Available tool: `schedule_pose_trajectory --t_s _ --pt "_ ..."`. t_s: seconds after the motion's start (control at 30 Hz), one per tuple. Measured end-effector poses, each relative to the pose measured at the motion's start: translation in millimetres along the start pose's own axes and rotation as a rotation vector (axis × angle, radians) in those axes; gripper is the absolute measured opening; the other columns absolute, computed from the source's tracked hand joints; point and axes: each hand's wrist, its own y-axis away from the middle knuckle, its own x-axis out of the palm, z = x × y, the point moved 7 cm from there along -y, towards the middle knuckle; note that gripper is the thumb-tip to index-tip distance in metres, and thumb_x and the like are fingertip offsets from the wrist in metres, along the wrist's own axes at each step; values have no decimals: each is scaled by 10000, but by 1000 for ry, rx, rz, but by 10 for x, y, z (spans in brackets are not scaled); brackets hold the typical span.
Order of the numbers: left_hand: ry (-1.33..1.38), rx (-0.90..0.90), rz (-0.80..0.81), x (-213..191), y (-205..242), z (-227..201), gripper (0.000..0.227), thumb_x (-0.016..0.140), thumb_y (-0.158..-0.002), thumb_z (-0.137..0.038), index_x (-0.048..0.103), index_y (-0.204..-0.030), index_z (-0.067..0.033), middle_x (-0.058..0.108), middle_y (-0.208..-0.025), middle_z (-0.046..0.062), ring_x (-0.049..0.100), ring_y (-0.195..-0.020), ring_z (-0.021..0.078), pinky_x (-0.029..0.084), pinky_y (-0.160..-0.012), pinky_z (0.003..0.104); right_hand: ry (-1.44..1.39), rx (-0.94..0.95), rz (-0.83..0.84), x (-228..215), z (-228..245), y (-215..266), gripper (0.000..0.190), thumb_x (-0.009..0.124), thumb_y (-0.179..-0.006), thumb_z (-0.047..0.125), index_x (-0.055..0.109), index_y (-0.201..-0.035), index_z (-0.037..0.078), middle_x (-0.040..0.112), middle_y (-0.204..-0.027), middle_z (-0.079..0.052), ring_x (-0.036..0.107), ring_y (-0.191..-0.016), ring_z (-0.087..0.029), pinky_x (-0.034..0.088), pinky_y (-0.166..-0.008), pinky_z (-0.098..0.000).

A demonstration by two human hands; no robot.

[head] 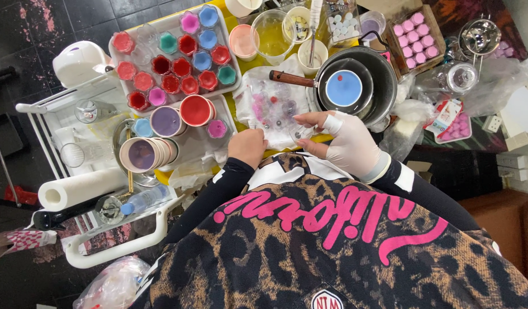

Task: Preparing and arranging small colored wax shapes for candle decoration.

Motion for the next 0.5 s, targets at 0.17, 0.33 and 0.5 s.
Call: schedule_pose_trajectory --t_s 0.17,0.33,0.5 --pt "70 16 -42 -19 46 55 201 693 -891 -278 695 -899 -77 716 -858 148 684 -859 374 524 -747 512 17 17 69 107 15 -52 420 810 -878 205 689 -1258 74 735 -1092 -116 723 -931 -221 559 -830 -321" --pt "82 -37 19 -44 55 81 213 697 -894 -294 686 -939 -86 713 -844 142 686 -852 364 523 -753 505 91 95 140 293 -90 -102 453 794 -872 245 682 -1287 103 730 -1036 -131 708 -925 -276 542 -818 -356" --pt "186 14 -221 -231 -6 104 196 665 -946 -269 664 -1003 -81 719 -836 139 691 -808 377 517 -675 513 95 57 163 569 -330 -85 455 750 -894 265 652 -1304 91 717 -1127 -167 682 -1031 -348 526 -870 -404"
